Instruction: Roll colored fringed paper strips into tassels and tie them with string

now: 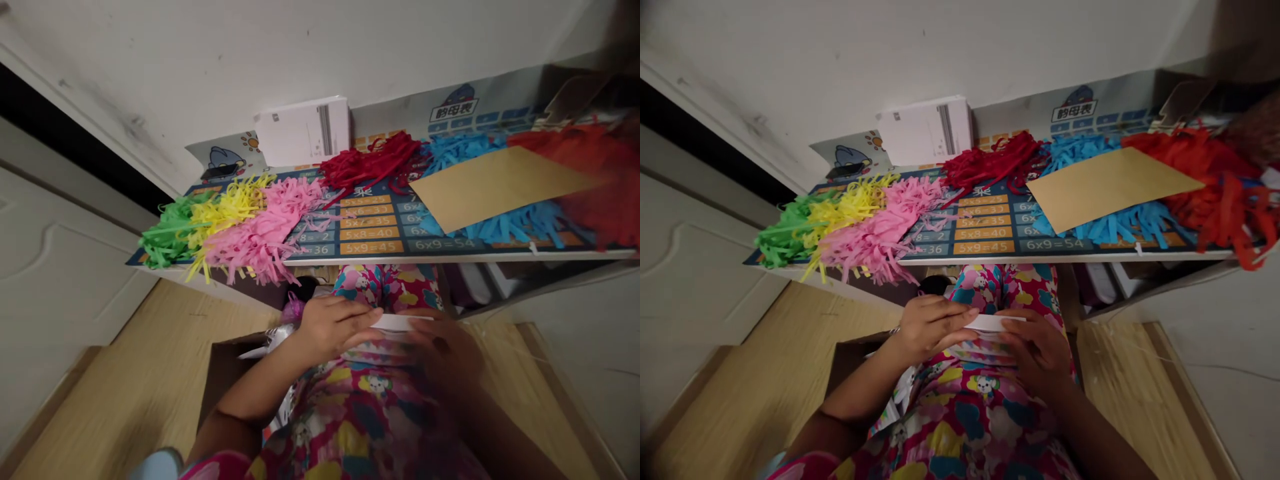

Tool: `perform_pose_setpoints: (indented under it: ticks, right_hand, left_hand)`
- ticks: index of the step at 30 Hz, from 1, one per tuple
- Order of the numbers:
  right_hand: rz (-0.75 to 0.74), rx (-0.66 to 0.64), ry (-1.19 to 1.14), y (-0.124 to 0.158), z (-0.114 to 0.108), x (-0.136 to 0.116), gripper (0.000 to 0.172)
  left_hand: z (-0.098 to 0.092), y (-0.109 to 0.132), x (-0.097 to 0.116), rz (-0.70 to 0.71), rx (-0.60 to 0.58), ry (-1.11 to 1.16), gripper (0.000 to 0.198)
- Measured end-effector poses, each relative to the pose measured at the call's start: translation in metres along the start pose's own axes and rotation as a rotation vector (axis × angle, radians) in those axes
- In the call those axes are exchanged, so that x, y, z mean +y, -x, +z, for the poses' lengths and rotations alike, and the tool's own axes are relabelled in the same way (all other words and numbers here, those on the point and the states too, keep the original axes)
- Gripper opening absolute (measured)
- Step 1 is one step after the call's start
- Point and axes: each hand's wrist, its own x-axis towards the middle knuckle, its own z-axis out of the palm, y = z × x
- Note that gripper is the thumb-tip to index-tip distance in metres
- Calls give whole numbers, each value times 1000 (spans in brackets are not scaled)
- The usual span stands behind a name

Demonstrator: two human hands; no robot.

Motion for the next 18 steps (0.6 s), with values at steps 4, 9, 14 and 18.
perform_pose_setpoints:
  ticks: [4,9,14,18]
  right_hand:
    - [-25,14,-70,4,7,4,13]
    - [-74,-9,-176,-9,1,13,21]
    - [279,491,48,-98,-79,72,33]
    - [570,750,336,-176,-160,125,37]
  left_hand:
    - [3,3,0,4,15,-18,28]
    - [2,2,-4,-8,11,-41,22]
    - [1,-2,-7,10,50,-45,21]
    - [-2,-3,-7,17,60,-68,21]
